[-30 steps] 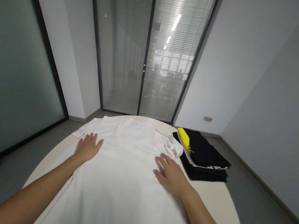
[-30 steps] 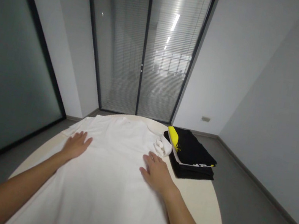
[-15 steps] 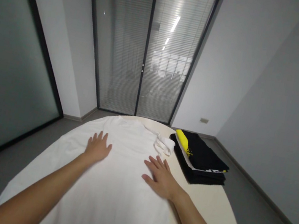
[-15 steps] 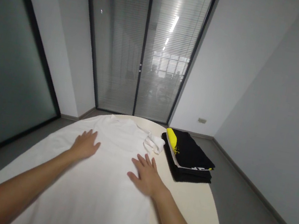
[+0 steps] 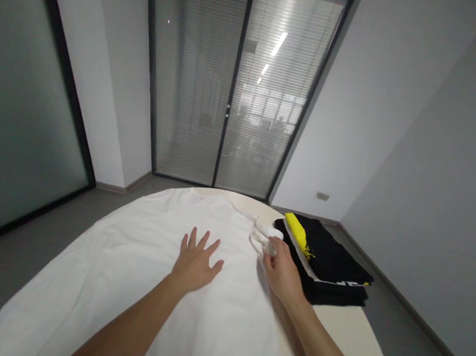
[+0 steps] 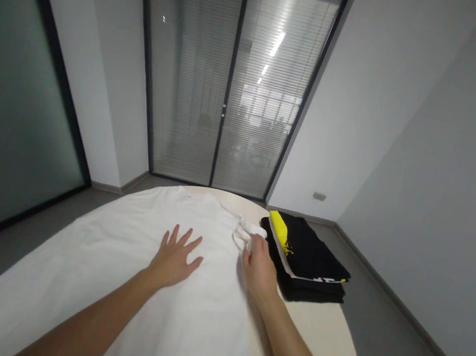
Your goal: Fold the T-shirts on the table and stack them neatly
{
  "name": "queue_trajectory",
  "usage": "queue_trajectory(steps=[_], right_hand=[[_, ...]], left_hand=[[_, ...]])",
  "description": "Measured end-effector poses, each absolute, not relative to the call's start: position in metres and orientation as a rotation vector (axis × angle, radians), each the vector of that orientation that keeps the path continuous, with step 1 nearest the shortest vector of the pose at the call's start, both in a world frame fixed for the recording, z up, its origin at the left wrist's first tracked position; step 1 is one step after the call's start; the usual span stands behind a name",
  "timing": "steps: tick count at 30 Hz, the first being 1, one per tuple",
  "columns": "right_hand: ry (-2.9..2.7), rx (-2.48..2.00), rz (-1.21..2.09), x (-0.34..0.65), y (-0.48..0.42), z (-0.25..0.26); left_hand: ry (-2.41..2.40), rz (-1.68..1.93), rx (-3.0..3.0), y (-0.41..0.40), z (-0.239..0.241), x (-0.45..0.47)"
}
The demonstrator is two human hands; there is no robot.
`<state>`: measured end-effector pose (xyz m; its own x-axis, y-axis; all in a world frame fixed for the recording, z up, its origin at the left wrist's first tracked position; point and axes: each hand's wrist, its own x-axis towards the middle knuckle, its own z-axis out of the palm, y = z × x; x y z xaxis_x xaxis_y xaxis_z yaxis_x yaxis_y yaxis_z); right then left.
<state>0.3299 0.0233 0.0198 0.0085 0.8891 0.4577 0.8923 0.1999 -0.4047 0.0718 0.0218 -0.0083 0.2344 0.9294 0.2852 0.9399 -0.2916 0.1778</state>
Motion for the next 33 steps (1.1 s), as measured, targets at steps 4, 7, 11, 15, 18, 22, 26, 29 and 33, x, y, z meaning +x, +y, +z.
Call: queue_trajectory(steps=[4, 7, 11, 15, 18, 22, 26, 29, 33], right_hand=[[-1.951, -1.944, -0.298, 0.325, 0.056, 0.055], [-2.062, -2.132, -0.404, 0.318, 0.081, 0.069], [-1.993, -2.275, -0.395, 0.315, 0.107, 0.081], [-1.834, -2.368, -0.473, 0.329, 0.131, 0.109], [-1.765, -2.418, -0.515, 0.347, 0.147, 0.133], [-1.845, -2.389, -0.565, 0.365, 0.163, 0.144], [-1.959, -2.359, -0.548, 0.368, 0.172, 0.128], [-2.018, -2.339, -0.534, 0.363, 0.175, 0.111], [-2.060, -2.317, -0.534, 0.352, 0.170, 0.098]], left_hand=[[-1.771, -0.575, -2.454, 0.024, -0.008, 0.074], [-1.769, -0.588, -2.457, 0.024, -0.007, 0.075], [-1.753, -0.582, -2.488, 0.024, -0.004, 0.075], [-1.731, -0.579, -2.579, 0.023, -0.001, 0.076], [-1.718, -0.577, -2.635, 0.023, 0.000, 0.077], [-1.715, -0.534, -2.737, 0.023, 0.001, 0.076], [-1.680, -0.453, -2.850, 0.025, 0.007, 0.074], [-1.648, -0.406, -2.909, 0.025, 0.013, 0.073], [-1.620, -0.357, -2.952, 0.022, 0.019, 0.073]])
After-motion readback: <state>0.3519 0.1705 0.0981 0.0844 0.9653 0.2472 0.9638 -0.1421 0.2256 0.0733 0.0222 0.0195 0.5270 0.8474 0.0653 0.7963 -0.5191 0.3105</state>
